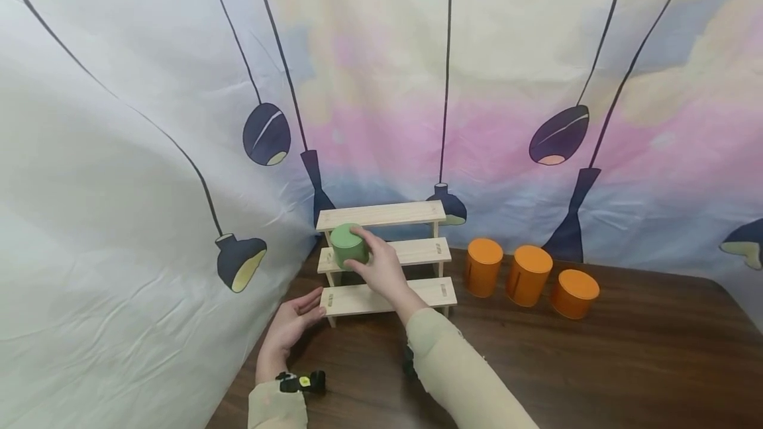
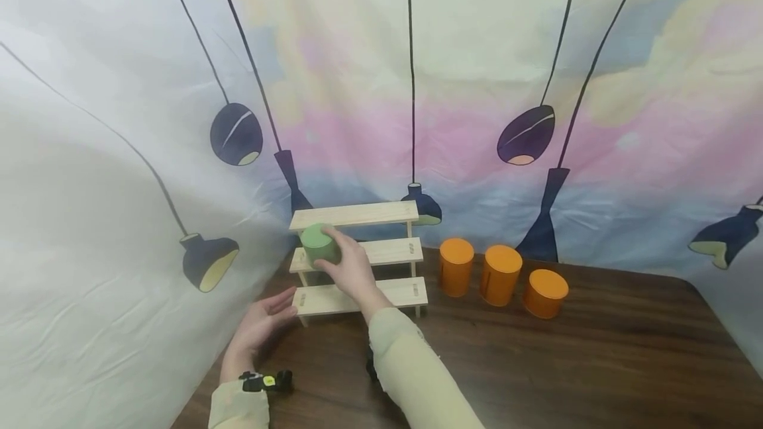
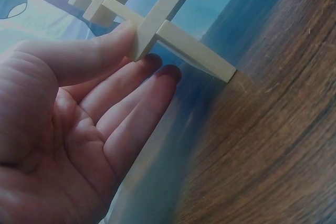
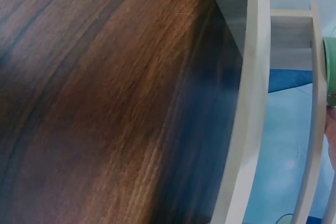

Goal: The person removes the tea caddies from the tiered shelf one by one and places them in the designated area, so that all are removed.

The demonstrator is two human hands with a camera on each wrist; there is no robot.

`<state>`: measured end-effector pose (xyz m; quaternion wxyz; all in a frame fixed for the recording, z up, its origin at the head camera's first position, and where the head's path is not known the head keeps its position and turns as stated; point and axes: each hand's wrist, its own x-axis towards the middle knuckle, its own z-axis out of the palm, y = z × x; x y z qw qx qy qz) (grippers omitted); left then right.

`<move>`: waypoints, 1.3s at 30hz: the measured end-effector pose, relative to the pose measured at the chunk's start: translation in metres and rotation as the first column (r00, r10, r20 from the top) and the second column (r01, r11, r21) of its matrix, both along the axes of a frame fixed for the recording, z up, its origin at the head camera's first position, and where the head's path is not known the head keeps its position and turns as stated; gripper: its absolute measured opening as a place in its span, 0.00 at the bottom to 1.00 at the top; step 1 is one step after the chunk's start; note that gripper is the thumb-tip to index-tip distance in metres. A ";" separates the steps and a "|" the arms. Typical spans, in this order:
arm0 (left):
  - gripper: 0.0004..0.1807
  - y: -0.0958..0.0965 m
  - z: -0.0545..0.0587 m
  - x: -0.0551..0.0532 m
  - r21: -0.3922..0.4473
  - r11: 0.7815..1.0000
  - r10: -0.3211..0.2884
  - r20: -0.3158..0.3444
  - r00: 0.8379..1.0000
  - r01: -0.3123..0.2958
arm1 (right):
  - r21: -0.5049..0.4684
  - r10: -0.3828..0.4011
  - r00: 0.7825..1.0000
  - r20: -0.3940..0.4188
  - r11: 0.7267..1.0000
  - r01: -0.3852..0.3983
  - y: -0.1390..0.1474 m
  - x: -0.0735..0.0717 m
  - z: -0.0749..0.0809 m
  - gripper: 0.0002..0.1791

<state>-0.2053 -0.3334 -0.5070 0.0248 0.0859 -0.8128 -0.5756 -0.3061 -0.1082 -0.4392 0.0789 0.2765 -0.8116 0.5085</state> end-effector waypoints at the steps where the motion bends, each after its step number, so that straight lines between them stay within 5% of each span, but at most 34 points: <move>1: 0.32 0.000 0.000 0.001 -0.003 1.000 -0.003 -0.001 1.000 0.003 | 0.000 -0.003 1.000 0.008 1.000 0.003 0.000 0.001 0.000 0.41; 28: 0.30 -0.002 -0.006 0.001 0.032 0.999 0.016 0.016 1.000 -0.016 | -0.060 0.003 0.996 0.086 0.998 0.002 0.002 0.005 -0.002 0.39; 33: 0.30 -0.002 -0.004 0.000 0.030 0.999 0.014 0.020 1.000 -0.015 | -0.079 0.038 0.995 0.093 0.996 -0.031 0.005 0.004 -0.001 0.38; 39: 0.31 -0.001 -0.002 0.000 0.017 1.000 0.016 0.018 1.000 -0.017 | -0.220 0.146 0.977 0.154 0.969 -0.110 0.015 -0.001 -0.005 0.39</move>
